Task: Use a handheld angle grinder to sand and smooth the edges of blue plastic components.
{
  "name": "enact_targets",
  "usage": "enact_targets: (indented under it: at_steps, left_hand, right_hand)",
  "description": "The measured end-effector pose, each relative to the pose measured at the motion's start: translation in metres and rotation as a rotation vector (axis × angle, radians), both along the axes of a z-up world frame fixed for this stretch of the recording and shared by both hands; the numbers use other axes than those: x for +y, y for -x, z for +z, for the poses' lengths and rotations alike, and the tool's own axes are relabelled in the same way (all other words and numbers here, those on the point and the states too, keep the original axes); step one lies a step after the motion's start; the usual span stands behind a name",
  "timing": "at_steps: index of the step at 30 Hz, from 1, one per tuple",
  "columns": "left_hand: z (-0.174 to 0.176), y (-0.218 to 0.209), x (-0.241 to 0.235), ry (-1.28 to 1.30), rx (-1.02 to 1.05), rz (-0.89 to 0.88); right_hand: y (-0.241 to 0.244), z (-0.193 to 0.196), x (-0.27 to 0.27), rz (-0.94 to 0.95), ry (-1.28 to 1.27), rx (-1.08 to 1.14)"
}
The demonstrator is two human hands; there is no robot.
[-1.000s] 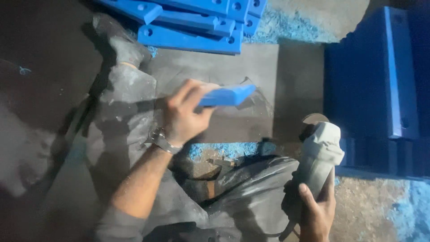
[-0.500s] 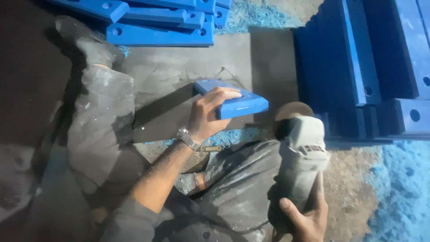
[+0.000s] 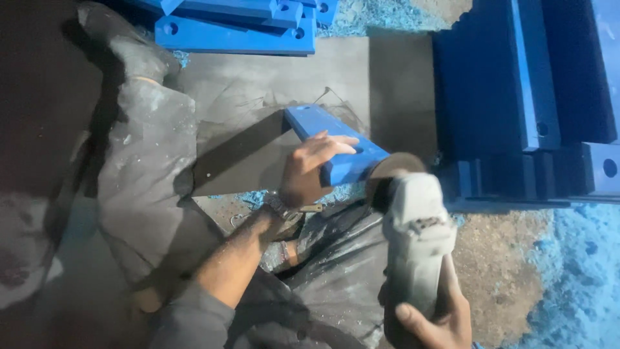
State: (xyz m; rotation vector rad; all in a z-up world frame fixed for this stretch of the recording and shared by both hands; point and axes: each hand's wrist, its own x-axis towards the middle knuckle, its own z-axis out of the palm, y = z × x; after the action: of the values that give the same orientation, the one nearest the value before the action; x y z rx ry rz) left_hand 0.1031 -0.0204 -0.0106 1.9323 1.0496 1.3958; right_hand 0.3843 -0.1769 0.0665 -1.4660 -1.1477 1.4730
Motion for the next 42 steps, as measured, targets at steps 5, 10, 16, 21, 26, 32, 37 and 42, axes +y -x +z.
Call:
enact_targets:
  at_steps: [5, 10, 16, 21, 26, 32, 37, 42]
  left_hand:
    - [-0.035, -0.01, -0.014, -0.014, 0.007, 0.008]
    - [-0.029, -0.014, -0.031, -0.055, 0.018, -0.031]
    - [-0.042, -0.016, -0.035, -0.073, 0.086, -0.014]
    - [-0.04, -0.012, -0.035, -0.013, 0.076, -0.073]
    - [-0.039, -0.018, -0.038, -0.011, 0.084, -0.016]
    - [-0.078, -0.028, -0.008, -0.114, 0.062, 0.236]
    - [-0.142, -0.005, 0.066, -0.076, 0.081, 0.402]
    - [-0.11, 0.027, 0.097, 0.245, 0.34, 0.291]
  right_hand:
    - [-0.024, -0.027, -0.042, 0.066, 0.085, -0.004]
    - [0.001, -0.008, -0.045, 0.117, 0.171, 0.002]
    - [-0.001, -0.016, -0.054, 0.068, 0.246, -0.048]
    - [-0.036, -0.039, -0.07, -0.045, 0.224, -0.034]
    - [-0.08, -0.05, -0.068, -0.087, 0.105, -0.051]
    - [-0.079, -0.035, -0.044, -0.291, 0.05, -0.062]
    - [-0.104, -0.063, -0.034, -0.285, -0.039, -0.177]
    - [-0.044, -0.044, -0.002, -0.447, -0.048, 0.181]
